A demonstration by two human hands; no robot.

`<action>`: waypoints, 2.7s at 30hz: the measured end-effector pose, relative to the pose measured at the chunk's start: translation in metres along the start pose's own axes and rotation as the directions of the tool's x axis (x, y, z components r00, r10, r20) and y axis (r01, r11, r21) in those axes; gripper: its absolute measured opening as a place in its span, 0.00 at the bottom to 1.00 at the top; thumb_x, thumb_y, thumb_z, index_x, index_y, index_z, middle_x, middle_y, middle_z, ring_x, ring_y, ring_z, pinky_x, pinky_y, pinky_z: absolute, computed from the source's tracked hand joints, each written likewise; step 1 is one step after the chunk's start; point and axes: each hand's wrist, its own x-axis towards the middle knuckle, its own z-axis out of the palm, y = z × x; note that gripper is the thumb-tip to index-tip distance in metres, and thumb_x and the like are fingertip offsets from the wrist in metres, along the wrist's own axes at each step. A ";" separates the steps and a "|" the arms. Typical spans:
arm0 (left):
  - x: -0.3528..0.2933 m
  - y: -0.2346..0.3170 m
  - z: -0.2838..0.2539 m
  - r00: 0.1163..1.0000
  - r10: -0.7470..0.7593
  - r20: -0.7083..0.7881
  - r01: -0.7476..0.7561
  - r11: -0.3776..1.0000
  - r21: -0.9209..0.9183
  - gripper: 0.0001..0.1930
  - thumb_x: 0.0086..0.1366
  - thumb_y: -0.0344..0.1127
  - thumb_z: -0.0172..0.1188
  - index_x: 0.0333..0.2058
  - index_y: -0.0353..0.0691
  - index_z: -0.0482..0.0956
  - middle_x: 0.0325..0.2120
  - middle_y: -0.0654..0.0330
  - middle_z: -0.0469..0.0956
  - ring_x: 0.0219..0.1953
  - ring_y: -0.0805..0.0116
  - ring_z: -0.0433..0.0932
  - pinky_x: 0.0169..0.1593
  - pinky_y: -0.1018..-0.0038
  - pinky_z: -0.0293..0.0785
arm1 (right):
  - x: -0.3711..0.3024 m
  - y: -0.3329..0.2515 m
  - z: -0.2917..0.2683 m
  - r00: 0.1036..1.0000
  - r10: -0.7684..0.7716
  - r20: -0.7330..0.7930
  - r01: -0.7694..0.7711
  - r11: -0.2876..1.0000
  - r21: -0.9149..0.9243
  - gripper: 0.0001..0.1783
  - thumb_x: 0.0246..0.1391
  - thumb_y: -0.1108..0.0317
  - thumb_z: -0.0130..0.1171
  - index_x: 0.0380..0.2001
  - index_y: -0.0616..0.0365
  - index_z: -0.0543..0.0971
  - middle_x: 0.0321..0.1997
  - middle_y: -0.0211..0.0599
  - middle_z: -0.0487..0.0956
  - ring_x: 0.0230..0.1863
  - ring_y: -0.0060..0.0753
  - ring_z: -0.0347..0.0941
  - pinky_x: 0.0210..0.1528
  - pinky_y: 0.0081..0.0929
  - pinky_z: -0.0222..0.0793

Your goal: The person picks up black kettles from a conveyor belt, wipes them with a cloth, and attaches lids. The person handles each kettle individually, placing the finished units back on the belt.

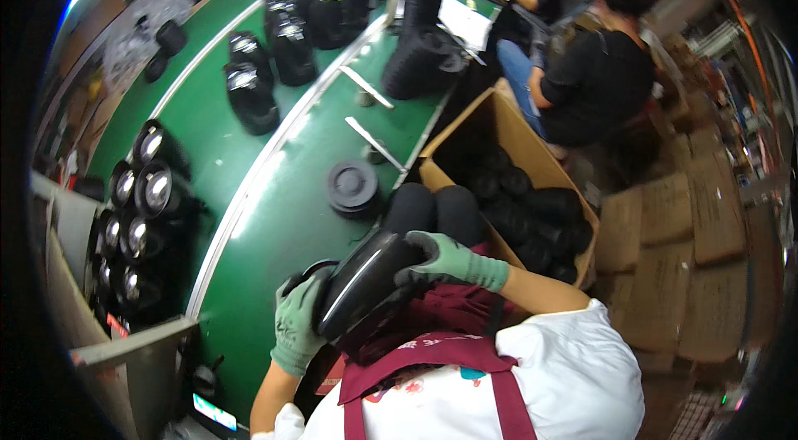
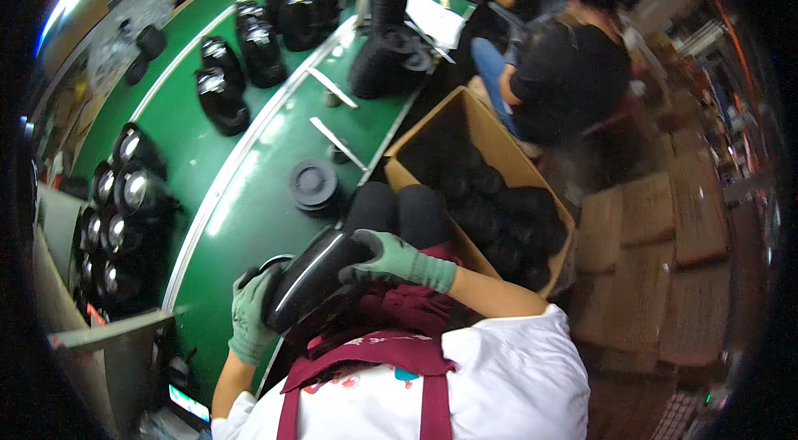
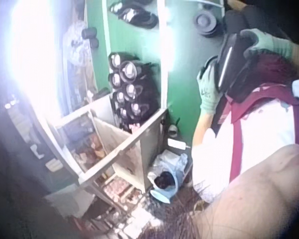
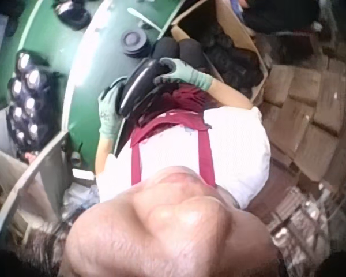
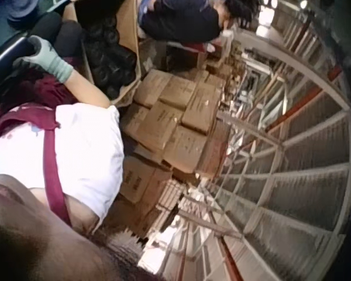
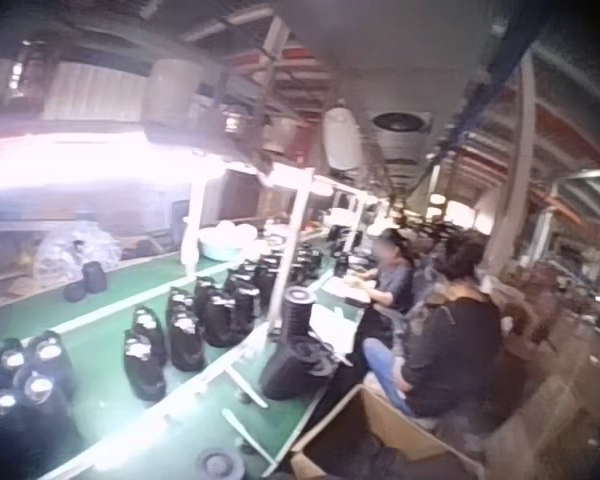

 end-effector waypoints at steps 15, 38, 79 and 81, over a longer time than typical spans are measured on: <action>-0.013 0.003 0.037 0.871 -0.368 0.327 0.470 0.426 -0.773 0.28 0.63 0.34 0.66 0.60 0.34 0.69 0.55 0.51 0.76 0.57 0.60 0.76 0.63 0.65 0.72 | -0.019 0.066 -0.013 0.989 -0.076 0.123 0.083 0.995 -0.051 0.26 0.64 0.66 0.60 0.64 0.59 0.72 0.50 0.35 0.81 0.53 0.22 0.75 0.46 0.23 0.77; -0.086 -0.008 0.064 0.888 -0.371 0.271 0.090 -0.439 -0.894 0.32 0.77 0.46 0.47 0.73 0.44 0.51 0.73 0.51 0.54 0.73 0.55 0.57 0.75 0.56 0.54 | 0.199 0.014 -0.014 0.795 -0.596 -0.109 0.045 0.238 -0.970 0.55 0.43 0.34 0.70 0.74 0.27 0.59 0.73 0.45 0.60 0.71 0.56 0.57 0.68 0.51 0.62; 0.030 -0.003 0.045 0.881 -0.453 0.136 0.377 0.498 -0.781 0.24 0.65 0.41 0.62 0.53 0.27 0.77 0.49 0.52 0.82 0.51 0.63 0.80 0.59 0.67 0.74 | 0.028 0.152 -0.023 0.695 -0.690 0.202 -0.140 -0.405 -0.903 0.39 0.72 0.53 0.48 0.76 0.59 0.49 0.79 0.42 0.53 0.77 0.45 0.52 0.77 0.36 0.43; -0.007 -0.037 0.069 0.882 -0.405 0.239 0.413 0.423 -0.807 0.25 0.66 0.43 0.61 0.54 0.28 0.77 0.49 0.51 0.82 0.51 0.62 0.81 0.59 0.66 0.74 | 0.007 0.082 -0.005 0.568 -0.792 -0.225 0.632 0.594 -0.498 0.40 0.69 0.57 0.55 0.76 0.55 0.51 0.79 0.38 0.54 0.75 0.45 0.57 0.75 0.35 0.50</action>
